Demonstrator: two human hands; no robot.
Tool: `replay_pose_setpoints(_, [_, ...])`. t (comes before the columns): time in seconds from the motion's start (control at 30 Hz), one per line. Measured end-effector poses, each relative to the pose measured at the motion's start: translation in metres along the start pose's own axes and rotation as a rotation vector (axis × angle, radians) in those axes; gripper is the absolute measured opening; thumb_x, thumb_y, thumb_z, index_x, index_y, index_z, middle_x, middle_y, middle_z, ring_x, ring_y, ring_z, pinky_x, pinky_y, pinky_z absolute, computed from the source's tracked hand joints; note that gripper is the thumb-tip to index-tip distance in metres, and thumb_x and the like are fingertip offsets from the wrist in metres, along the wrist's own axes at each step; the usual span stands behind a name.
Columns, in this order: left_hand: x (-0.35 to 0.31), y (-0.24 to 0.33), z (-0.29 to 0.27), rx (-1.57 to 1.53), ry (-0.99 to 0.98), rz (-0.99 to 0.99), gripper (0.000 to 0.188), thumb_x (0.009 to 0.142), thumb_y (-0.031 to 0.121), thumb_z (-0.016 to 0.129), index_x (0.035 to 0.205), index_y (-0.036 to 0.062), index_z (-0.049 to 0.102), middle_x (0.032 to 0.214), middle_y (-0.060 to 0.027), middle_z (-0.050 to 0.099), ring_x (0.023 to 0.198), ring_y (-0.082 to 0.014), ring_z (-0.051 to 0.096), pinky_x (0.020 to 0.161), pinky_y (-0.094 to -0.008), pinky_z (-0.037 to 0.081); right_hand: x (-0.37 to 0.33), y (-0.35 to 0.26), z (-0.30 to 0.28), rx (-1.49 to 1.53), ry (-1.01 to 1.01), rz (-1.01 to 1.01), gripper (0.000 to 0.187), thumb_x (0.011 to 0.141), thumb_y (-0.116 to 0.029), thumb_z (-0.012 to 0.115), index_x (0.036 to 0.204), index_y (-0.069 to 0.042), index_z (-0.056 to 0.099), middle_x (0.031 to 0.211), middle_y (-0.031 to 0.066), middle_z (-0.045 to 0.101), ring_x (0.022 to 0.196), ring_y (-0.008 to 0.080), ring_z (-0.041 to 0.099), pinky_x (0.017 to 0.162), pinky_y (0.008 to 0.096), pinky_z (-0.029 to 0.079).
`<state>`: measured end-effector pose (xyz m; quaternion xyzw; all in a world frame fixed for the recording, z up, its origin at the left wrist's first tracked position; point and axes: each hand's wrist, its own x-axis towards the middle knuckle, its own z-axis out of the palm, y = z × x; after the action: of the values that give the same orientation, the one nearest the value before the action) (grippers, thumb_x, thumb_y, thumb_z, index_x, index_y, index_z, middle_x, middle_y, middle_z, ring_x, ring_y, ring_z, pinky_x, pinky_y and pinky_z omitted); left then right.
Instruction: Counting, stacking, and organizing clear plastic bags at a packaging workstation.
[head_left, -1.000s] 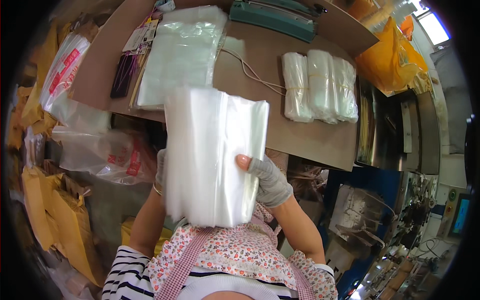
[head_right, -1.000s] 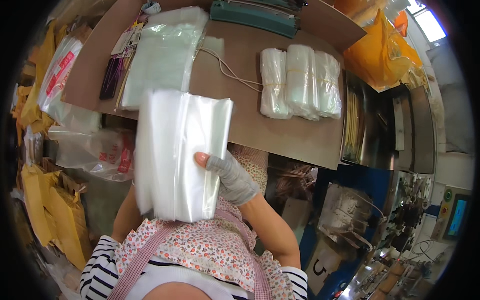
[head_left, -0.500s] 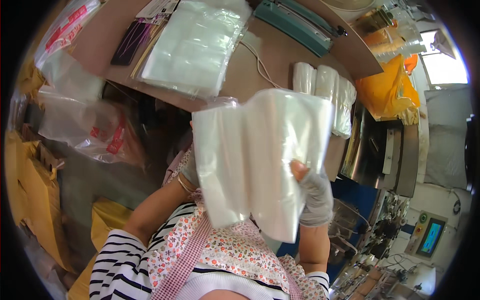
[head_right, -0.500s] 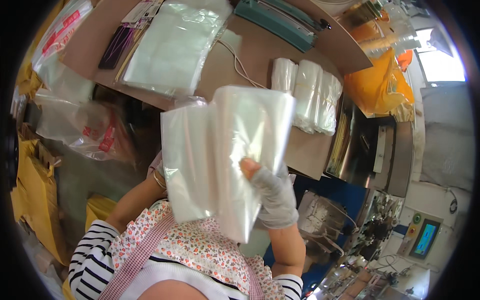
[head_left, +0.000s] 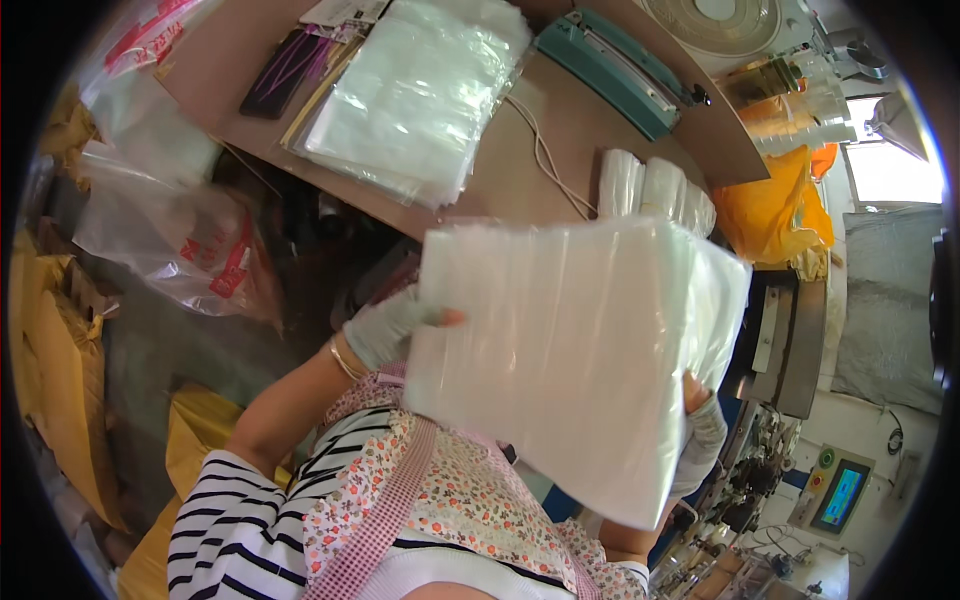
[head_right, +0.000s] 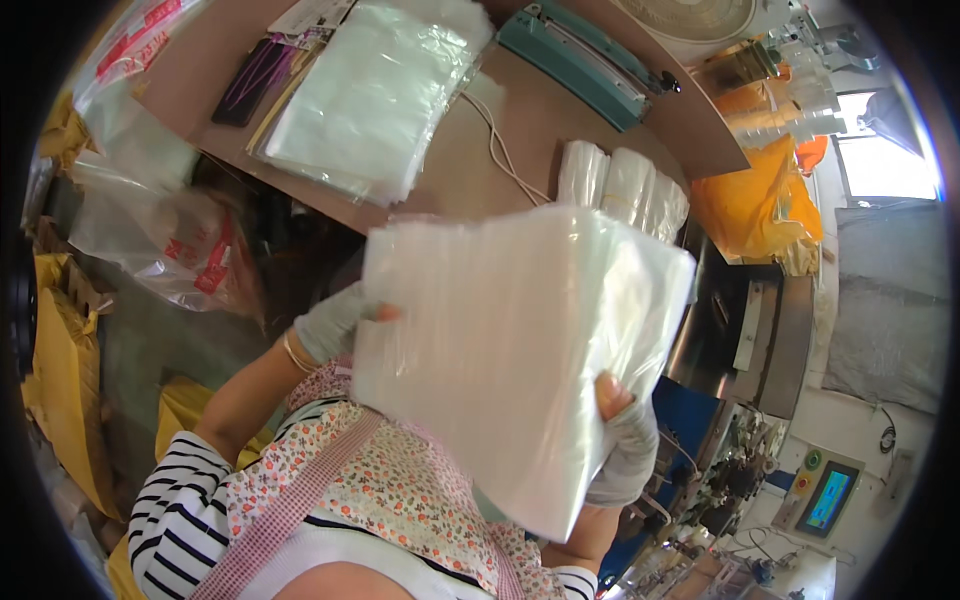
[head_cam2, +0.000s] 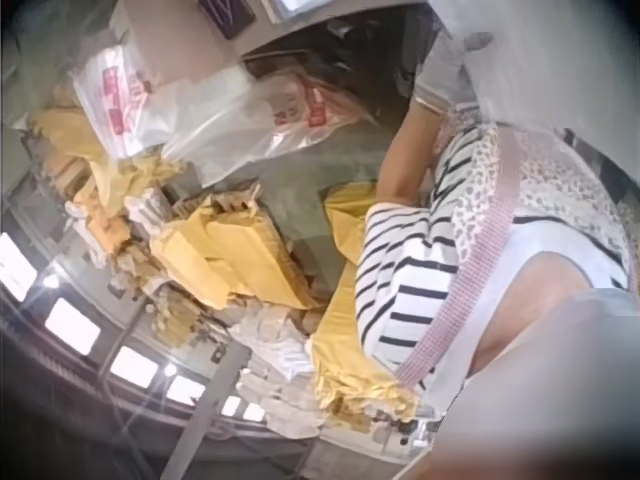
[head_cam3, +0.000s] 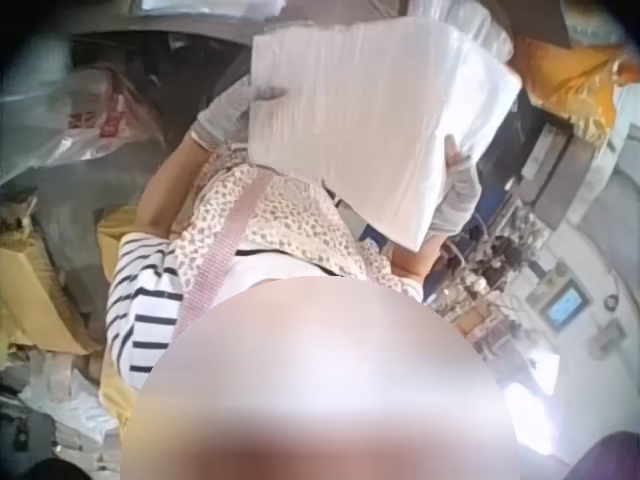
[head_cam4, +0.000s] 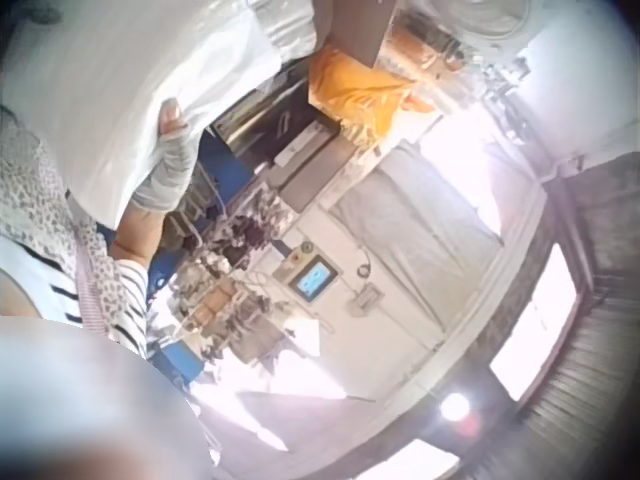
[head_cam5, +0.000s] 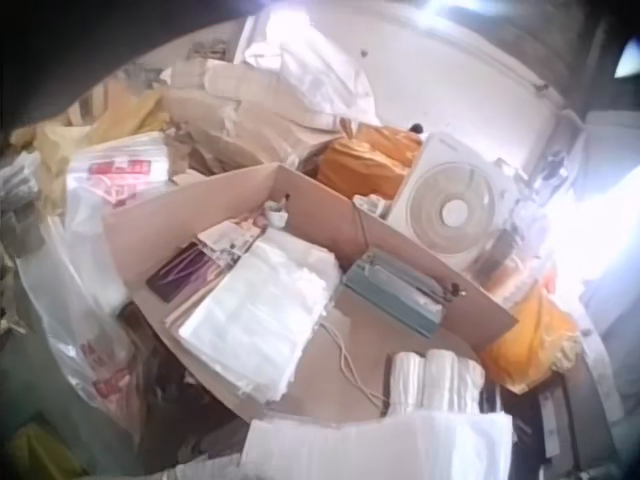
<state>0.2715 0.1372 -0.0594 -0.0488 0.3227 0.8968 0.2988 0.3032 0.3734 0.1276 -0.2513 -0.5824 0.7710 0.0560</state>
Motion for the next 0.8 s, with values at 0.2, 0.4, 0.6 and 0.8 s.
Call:
replay_pose_setpoints(0.2, [0.027, 0.087, -0.017, 0.614, 0.22, 0.223, 0.054, 0.08, 0.022, 0.073, 0.125, 0.0015, 0.052, 0.099, -0.0006, 0.059, 0.088, -0.0101, 0.055, 0.078, -0.0285, 0.05, 0.012, 0.007, 0.017, 0.028, -0.135, 0.009, 0.066, 0.079, -0.025, 0.067, 0.131, 0.006, 0.041, 0.116, 0.0184, 0.057, 0.1, 0.0253, 0.06, 0.089, 0.0357, 0.05])
replay_pose_setpoints(0.4, [0.101, 0.295, -0.028, 1.498, 0.371, 0.421, 0.033, 0.088, 0.011, 0.057, 0.119, 0.0014, 0.058, 0.102, -0.0058, 0.065, 0.094, -0.0096, 0.058, 0.086, -0.027, 0.046, 0.038, 0.064, 0.094, 0.081, -0.288, 0.187, 0.067, 0.08, -0.018, 0.073, 0.134, -0.004, 0.037, 0.12, 0.0095, 0.052, 0.105, 0.0202, 0.055, 0.093, 0.0363, 0.046])
replay_pose_setpoints(0.6, [0.213, 0.387, -0.001, 2.033, 0.293, 0.59, 0.036, 0.082, 0.006, 0.057, 0.117, -0.0015, 0.057, 0.106, -0.0113, 0.066, 0.099, -0.02, 0.061, 0.089, -0.0311, 0.046, 0.077, 0.16, 0.232, 0.352, -0.31, 0.129, 0.057, 0.082, -0.024, 0.073, 0.128, -0.003, 0.044, 0.116, 0.007, 0.054, 0.102, 0.0164, 0.053, 0.089, 0.0325, 0.045])
replay_pose_setpoints(0.8, [0.312, 0.388, -0.072, 2.561, 0.238, 0.476, 0.042, 0.082, 0.015, 0.056, 0.124, 0.0079, 0.055, 0.114, -0.0147, 0.063, 0.104, -0.0302, 0.06, 0.091, -0.0378, 0.045, 0.131, 0.194, 0.271, 0.351, -0.244, 0.511, 0.047, 0.085, -0.026, 0.07, 0.121, -0.003, 0.05, 0.111, 0.0059, 0.056, 0.096, 0.013, 0.054, 0.083, 0.0296, 0.047])
